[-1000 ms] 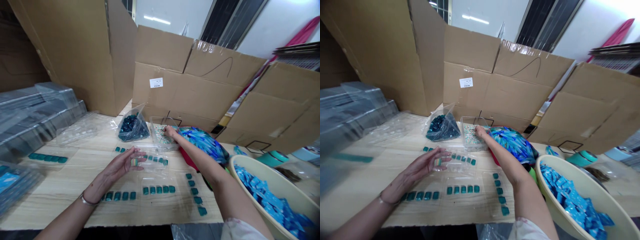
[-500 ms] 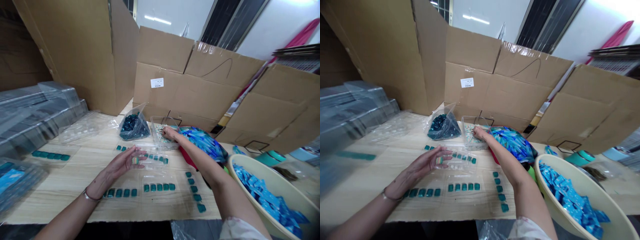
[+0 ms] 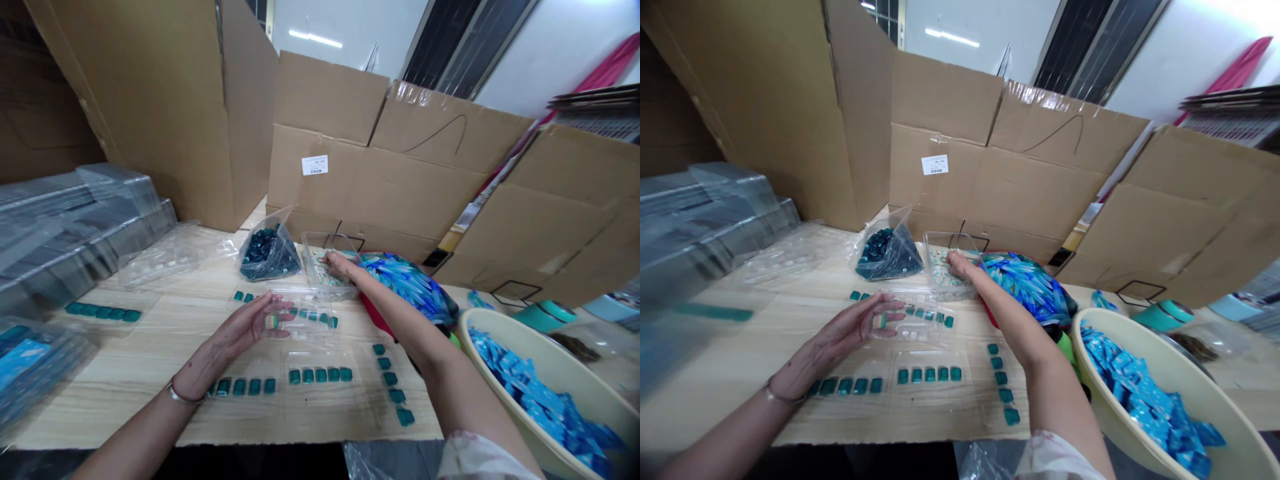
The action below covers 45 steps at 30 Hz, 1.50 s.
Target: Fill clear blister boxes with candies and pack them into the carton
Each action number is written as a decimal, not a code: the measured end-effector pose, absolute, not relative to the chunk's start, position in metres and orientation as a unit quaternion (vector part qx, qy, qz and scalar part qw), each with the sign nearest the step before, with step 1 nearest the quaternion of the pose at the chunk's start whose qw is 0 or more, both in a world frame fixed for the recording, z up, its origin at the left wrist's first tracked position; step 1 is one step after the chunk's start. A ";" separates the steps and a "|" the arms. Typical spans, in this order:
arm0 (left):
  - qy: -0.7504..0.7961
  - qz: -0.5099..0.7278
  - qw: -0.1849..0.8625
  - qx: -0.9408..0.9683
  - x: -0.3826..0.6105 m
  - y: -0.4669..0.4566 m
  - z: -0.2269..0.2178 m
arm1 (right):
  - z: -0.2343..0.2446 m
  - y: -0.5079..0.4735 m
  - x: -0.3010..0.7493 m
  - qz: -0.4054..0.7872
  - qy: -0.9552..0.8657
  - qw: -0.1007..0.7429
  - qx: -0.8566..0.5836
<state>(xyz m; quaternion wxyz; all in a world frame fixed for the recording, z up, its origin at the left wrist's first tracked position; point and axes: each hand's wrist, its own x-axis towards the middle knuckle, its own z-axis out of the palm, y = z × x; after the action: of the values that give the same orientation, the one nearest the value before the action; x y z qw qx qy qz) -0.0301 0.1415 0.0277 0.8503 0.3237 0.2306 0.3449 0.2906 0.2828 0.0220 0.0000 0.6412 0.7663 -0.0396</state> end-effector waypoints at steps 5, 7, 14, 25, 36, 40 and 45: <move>0.227 0.347 0.850 0.325 -0.031 0.141 0.028 | 0.022 0.285 0.291 -0.062 0.747 -0.006 0.662; 0.227 0.348 0.849 0.326 -0.031 0.141 0.028 | 0.024 0.285 0.290 -0.074 0.743 -0.010 0.665; 0.221 0.349 0.853 0.319 -0.030 0.142 0.026 | 0.042 0.273 0.285 -0.114 0.705 -0.075 0.695; 0.170 0.348 0.860 0.331 -0.031 0.140 0.025 | 0.095 0.150 0.198 -0.469 0.635 -0.363 0.495; 0.164 0.370 0.851 0.334 -0.027 0.141 0.019 | 0.059 0.121 0.130 -0.391 0.726 -0.304 0.478; 0.165 0.379 0.850 0.327 -0.028 0.141 0.018 | 0.063 0.108 0.121 -0.209 0.782 -0.295 0.508; 0.195 0.356 0.855 0.323 -0.030 0.139 0.026 | 0.074 0.103 0.129 -0.130 0.799 -0.282 0.515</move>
<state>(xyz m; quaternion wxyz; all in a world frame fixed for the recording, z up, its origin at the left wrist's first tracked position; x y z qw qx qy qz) -0.0296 0.1389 0.0256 0.8549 0.3235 0.1948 0.3557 0.1287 0.1026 0.0742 -0.2817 0.5146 0.7993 -0.1300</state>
